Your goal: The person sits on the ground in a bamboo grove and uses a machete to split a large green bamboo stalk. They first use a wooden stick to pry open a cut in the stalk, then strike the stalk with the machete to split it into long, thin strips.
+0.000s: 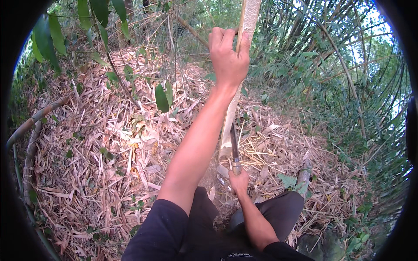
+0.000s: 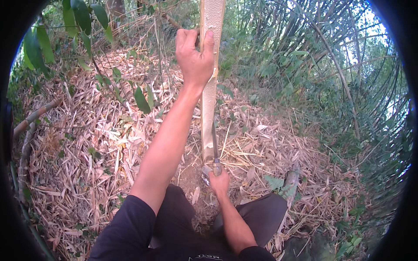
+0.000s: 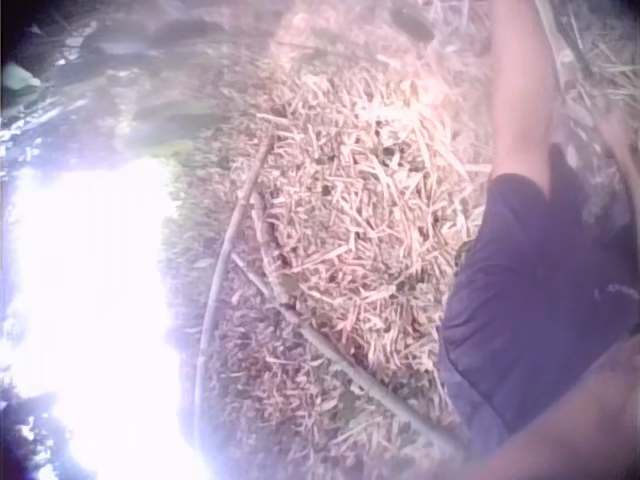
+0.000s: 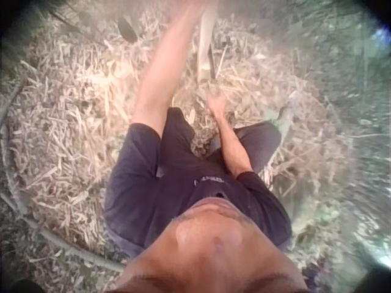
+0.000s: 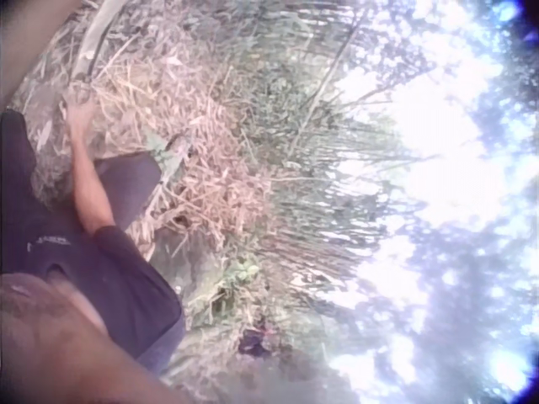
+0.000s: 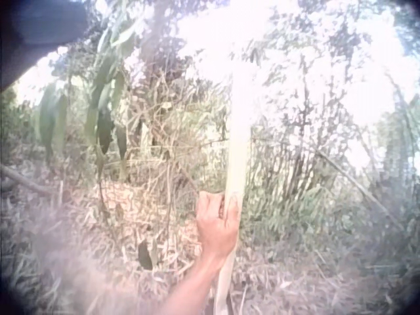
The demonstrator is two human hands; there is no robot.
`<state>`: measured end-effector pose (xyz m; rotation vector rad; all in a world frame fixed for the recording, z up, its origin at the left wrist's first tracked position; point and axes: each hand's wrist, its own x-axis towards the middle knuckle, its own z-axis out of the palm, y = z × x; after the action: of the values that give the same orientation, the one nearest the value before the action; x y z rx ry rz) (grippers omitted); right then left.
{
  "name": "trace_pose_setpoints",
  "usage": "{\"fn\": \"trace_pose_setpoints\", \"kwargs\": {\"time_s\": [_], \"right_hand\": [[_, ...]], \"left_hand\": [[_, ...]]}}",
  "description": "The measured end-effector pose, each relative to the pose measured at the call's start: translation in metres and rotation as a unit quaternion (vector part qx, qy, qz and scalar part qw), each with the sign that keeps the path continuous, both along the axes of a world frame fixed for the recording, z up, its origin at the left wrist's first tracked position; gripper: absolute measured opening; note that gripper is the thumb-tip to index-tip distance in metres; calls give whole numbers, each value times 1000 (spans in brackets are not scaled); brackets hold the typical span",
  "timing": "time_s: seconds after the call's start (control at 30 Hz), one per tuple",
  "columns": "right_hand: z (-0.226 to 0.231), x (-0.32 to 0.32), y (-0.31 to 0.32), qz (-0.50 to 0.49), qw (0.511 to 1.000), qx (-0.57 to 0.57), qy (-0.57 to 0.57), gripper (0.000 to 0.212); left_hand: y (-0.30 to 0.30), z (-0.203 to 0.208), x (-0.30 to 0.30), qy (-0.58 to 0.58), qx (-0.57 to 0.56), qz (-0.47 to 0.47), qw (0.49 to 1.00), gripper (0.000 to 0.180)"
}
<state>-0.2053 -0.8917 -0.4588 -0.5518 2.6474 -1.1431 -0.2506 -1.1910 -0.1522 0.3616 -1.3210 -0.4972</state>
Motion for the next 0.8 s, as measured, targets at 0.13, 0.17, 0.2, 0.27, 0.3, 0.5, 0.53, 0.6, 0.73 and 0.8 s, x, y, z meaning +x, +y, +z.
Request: {"fn": "trace_pose_setpoints", "kwargs": {"time_s": [0.13, 0.17, 0.2, 0.27, 0.3, 0.5, 0.53, 0.6, 0.73, 0.8], "right_hand": [[51, -15, -9, 7, 995, -21, -94, 31], [92, -13, -15, -4, 994, -31, -107, 32], [126, -20, -24, 7, 996, -85, 33, 39], [223, -63, -62, 18, 937, -261, 233, 39], [282, -94, -80, 34, 879, -364, 307, 39], [393, -152, -76, 90, 709, -485, 505, 33], [307, -139, -85, 69, 764, -471, 436, 31], [138, -111, -62, 22, 932, -232, 276, 27], [-68, -76, -10, 82, 948, 251, -177, 20], [-90, -73, 12, 29, 944, 203, -259, 17]], "left_hand": [[4, 1, 6, -20, 20, 126, 992, 29], [5, 1, 7, -22, 10, 168, 986, 29], [6, 3, 10, -29, 0, 212, 977, 30], [8, -6, 18, -39, -1, 219, 975, 24], [7, -8, 22, -34, 4, 186, 982, 19], [19, 12, 7, 17, 61, 18, 998, 18], [9, 2, 9, 5, 40, 40, 998, 18], [15, 0, 0, 10, 36, 49, 998, 18], [-7, 4, 23, 7, -19, 36, 999, 18], [-7, -2, 25, 40, -31, 8, 999, 16]]}}
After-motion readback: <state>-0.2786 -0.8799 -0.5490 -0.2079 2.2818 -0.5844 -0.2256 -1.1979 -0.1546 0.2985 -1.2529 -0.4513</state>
